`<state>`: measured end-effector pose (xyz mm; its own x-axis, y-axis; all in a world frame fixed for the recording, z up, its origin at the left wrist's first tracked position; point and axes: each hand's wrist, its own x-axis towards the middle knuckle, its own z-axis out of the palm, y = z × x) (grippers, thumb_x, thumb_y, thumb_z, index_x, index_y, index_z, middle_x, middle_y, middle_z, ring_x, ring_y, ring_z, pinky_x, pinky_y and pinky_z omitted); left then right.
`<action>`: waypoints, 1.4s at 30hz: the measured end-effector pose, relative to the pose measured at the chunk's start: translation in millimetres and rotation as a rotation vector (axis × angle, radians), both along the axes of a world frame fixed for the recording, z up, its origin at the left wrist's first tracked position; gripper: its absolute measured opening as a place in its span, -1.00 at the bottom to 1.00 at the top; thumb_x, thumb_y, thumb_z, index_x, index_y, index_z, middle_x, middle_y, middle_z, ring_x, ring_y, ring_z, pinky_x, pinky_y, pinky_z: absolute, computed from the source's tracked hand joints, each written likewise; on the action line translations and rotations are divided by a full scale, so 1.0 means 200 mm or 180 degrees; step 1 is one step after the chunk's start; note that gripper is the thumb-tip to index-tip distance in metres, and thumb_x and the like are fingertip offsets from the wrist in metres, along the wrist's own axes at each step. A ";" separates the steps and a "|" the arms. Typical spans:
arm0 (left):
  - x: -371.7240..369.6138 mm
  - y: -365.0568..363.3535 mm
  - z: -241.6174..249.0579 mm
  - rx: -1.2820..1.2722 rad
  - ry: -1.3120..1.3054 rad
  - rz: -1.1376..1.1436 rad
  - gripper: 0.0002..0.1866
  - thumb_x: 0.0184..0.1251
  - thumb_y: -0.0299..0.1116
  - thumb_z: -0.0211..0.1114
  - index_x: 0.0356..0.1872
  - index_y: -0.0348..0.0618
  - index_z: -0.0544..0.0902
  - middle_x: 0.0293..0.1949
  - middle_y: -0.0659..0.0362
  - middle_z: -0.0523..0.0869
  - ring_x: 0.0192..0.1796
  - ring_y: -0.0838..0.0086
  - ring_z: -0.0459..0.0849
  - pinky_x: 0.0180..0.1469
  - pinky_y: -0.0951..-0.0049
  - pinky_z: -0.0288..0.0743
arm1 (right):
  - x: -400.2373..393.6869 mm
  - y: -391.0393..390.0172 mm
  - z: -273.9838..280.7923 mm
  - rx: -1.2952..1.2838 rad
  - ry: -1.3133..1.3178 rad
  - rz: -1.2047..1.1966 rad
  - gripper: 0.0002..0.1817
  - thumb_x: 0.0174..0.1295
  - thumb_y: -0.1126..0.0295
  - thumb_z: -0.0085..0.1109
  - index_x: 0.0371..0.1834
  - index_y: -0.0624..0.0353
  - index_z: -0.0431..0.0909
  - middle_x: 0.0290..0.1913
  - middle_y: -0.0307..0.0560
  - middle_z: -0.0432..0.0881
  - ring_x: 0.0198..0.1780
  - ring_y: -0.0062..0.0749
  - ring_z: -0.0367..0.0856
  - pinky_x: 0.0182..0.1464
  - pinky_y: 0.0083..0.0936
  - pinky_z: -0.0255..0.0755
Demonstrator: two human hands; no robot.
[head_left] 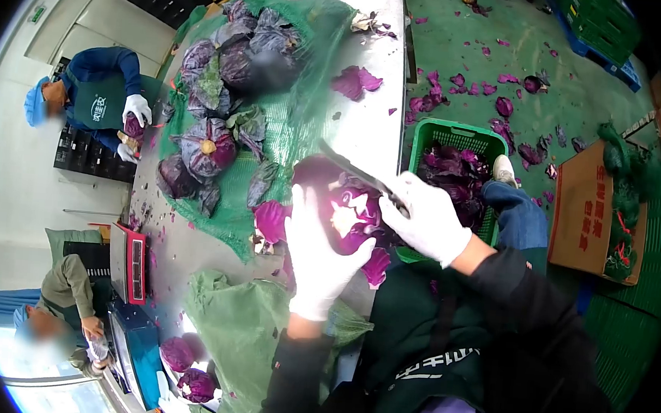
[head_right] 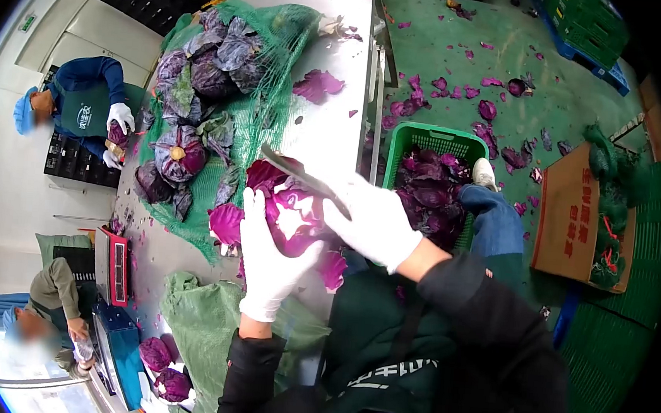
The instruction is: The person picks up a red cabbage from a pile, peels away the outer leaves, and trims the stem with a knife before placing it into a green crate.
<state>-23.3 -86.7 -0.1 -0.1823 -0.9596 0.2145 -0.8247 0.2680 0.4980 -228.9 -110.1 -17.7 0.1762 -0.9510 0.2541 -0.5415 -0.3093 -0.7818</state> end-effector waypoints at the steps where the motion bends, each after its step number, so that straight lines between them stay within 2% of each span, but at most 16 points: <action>1: 0.00 0.00 -0.01 0.0024 0.0229 0.0026 0.23 -0.07 -0.10 0.63 0.57 -0.37 0.04 0.57 -0.27 0.07 0.60 -0.04 0.10 0.57 0.03 0.01 | 0.01 0.04 -0.01 -0.0618 0.0028 -0.0068 -0.54 0.42 0.19 0.11 0.34 0.06 0.48 -0.22 0.09 0.68 -0.32 -0.07 0.70 -0.31 -0.31 0.59; 5: -0.01 0.01 -0.02 -0.0175 0.0105 0.0033 0.20 -0.04 -0.16 0.63 0.55 -0.41 0.05 0.56 -0.32 0.06 0.59 -0.08 0.11 0.58 0.08 0.05 | 0.05 0.17 0.04 -0.0119 0.0711 0.0142 -0.38 0.48 0.17 0.03 0.51 0.26 0.27 -0.47 0.01 0.62 -0.56 -0.15 0.60 -0.48 -0.32 0.50; 8: -0.01 0.01 -0.04 -0.0143 0.0190 0.0051 0.20 -0.04 -0.14 0.62 0.55 -0.41 0.05 0.55 -0.31 0.08 0.59 -0.07 0.11 0.58 0.07 0.05 | 0.05 0.13 0.01 0.0182 0.0937 0.0299 -0.38 0.51 0.15 -0.05 0.52 0.30 0.22 -0.46 0.01 0.63 -0.54 -0.15 0.62 -0.46 -0.32 0.52; 9: -0.01 0.01 -0.04 -0.0200 0.0169 0.0038 0.19 -0.03 -0.14 0.62 0.56 -0.41 0.05 0.55 -0.31 0.08 0.59 -0.07 0.12 0.58 0.07 0.05 | 0.05 0.12 0.02 0.0248 0.0742 0.0304 -0.48 0.52 0.16 -0.09 0.42 0.23 0.38 -0.45 0.00 0.64 -0.50 -0.17 0.65 -0.44 -0.31 0.53; 12: -0.02 0.01 -0.05 -0.0316 0.0142 0.0031 0.18 0.00 -0.13 0.60 0.56 -0.41 0.05 0.55 -0.30 0.09 0.59 -0.07 0.12 0.59 0.07 0.05 | 0.03 0.08 0.00 -0.0054 0.0740 0.0391 -0.62 0.52 0.20 -0.08 0.22 0.15 0.54 -0.43 -0.02 0.65 -0.46 -0.17 0.67 -0.42 -0.30 0.55; 13: -0.03 0.01 -0.05 -0.0332 0.0160 0.0035 0.17 0.01 -0.13 0.59 0.55 -0.41 0.05 0.55 -0.30 0.10 0.59 -0.07 0.13 0.59 0.07 0.05 | 0.02 0.06 -0.01 -0.0281 0.0913 0.0377 -0.69 0.52 0.21 -0.09 0.05 0.10 0.61 -0.42 -0.02 0.66 -0.42 -0.16 0.68 -0.42 -0.31 0.55; 17: -0.05 0.01 -0.05 -0.0379 0.0004 0.0062 0.17 0.02 -0.13 0.59 0.55 -0.42 0.05 0.55 -0.29 0.10 0.58 -0.07 0.13 0.58 0.06 0.06 | -0.03 -0.02 -0.01 0.0560 0.0813 0.0398 -0.65 0.51 0.24 -0.10 0.19 0.13 0.55 -0.21 0.06 0.72 -0.28 -0.01 0.70 -0.23 -0.22 0.57; 20: -0.03 0.00 -0.06 -0.0354 0.0047 0.0011 0.17 0.00 -0.14 0.60 0.55 -0.42 0.06 0.55 -0.29 0.10 0.59 -0.08 0.13 0.59 0.06 0.05 | -0.01 -0.09 -0.28 -0.0009 0.0163 0.0181 -0.62 0.52 0.25 -0.13 0.26 0.15 0.49 -0.12 0.18 0.70 -0.20 0.07 0.70 -0.13 -0.18 0.57; 23: -0.03 0.04 -0.07 -0.0389 0.0155 0.0031 0.18 -0.04 -0.17 0.62 0.54 -0.43 0.07 0.56 -0.29 0.09 0.60 -0.07 0.10 0.60 0.07 0.03 | -0.01 -0.14 -0.31 0.1102 -0.0832 -0.0010 -0.50 0.61 0.09 -0.21 0.34 0.24 0.44 -0.49 0.02 0.61 -0.63 -0.43 0.52 -0.41 -0.44 0.47; 27: -0.04 0.03 -0.06 -0.0274 0.0159 0.0129 0.18 -0.03 -0.13 0.62 0.54 -0.43 0.08 0.56 -0.29 0.07 0.61 -0.07 0.07 0.60 0.06 0.01 | 0.03 -0.13 -0.36 0.1722 -0.1325 -0.0137 -0.55 0.60 0.09 -0.21 0.16 0.22 0.52 -0.41 -0.07 0.63 -0.57 -0.40 0.50 -0.40 -0.44 0.45; 28: -0.05 0.04 -0.07 -0.0314 0.0182 0.0123 0.18 -0.03 -0.12 0.62 0.54 -0.43 0.08 0.56 -0.29 0.06 0.61 -0.07 0.07 0.60 0.06 0.01 | 0.01 -0.14 -0.30 0.1997 -0.1294 -0.0126 -0.58 0.60 0.14 -0.23 0.15 0.21 0.54 -0.30 0.05 0.70 -0.48 -0.24 0.61 -0.33 -0.37 0.51; 30: -0.04 0.06 -0.09 -0.0422 0.0209 0.0097 0.19 -0.02 -0.10 0.61 0.54 -0.43 0.08 0.57 -0.29 0.06 0.61 -0.08 0.07 0.60 0.05 0.00 | 0.05 -0.10 -0.32 0.2473 -0.2325 -0.0150 -0.56 0.60 0.11 -0.24 0.20 0.16 0.52 -0.46 -0.10 0.61 -0.62 -0.51 0.45 -0.53 -0.50 0.36; 31: -0.04 0.07 -0.10 -0.0388 0.0264 0.0115 0.19 -0.01 -0.08 0.61 0.54 -0.44 0.07 0.57 -0.29 0.05 0.61 -0.08 0.06 0.60 0.04 -0.02 | 0.07 -0.09 -0.32 0.2534 -0.2517 -0.0412 -0.59 0.60 0.08 -0.27 0.09 0.12 0.52 -0.56 -0.20 0.50 -0.67 -0.55 0.38 -0.62 -0.55 0.24; 35: -0.05 0.11 -0.11 -0.0471 0.0136 0.0178 0.21 -0.03 -0.08 0.63 0.54 -0.44 0.06 0.58 -0.29 0.01 0.62 -0.08 0.01 0.61 0.04 -0.05 | 0.08 -0.16 -0.38 0.2922 -0.2586 -0.0533 -0.62 0.57 0.10 -0.34 -0.22 0.08 0.41 -0.61 -0.25 0.44 -0.72 -0.55 0.25 -0.66 -0.52 0.14; 39: -0.03 0.12 -0.13 -0.0494 0.0216 0.0218 0.21 -0.04 -0.10 0.64 0.54 -0.44 0.06 0.58 -0.29 0.01 0.62 -0.08 0.01 0.61 0.03 -0.05 | 0.03 -0.21 -0.29 0.3411 -0.2007 -0.0434 -0.67 0.53 0.15 -0.30 -0.21 0.10 0.42 -0.60 -0.23 0.45 -0.70 -0.54 0.25 -0.65 -0.51 0.15; 42: -0.02 0.12 -0.14 -0.0520 0.0377 0.0209 0.21 -0.04 -0.10 0.64 0.54 -0.44 0.06 0.58 -0.29 0.01 0.62 -0.08 0.01 0.61 0.02 -0.06 | -0.01 -0.08 -0.15 0.3220 -0.2818 -0.0293 -0.44 0.54 -0.18 -0.22 -0.20 0.12 0.48 -0.60 -0.25 0.44 -0.68 -0.60 0.27 -0.65 -0.54 0.16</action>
<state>-28.2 -63.7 -27.1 -0.0847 -0.9193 0.3843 -0.7814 0.3006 0.5468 -231.4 -126.5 -47.1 0.2454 -0.7868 -0.5664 0.2728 0.6166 -0.7385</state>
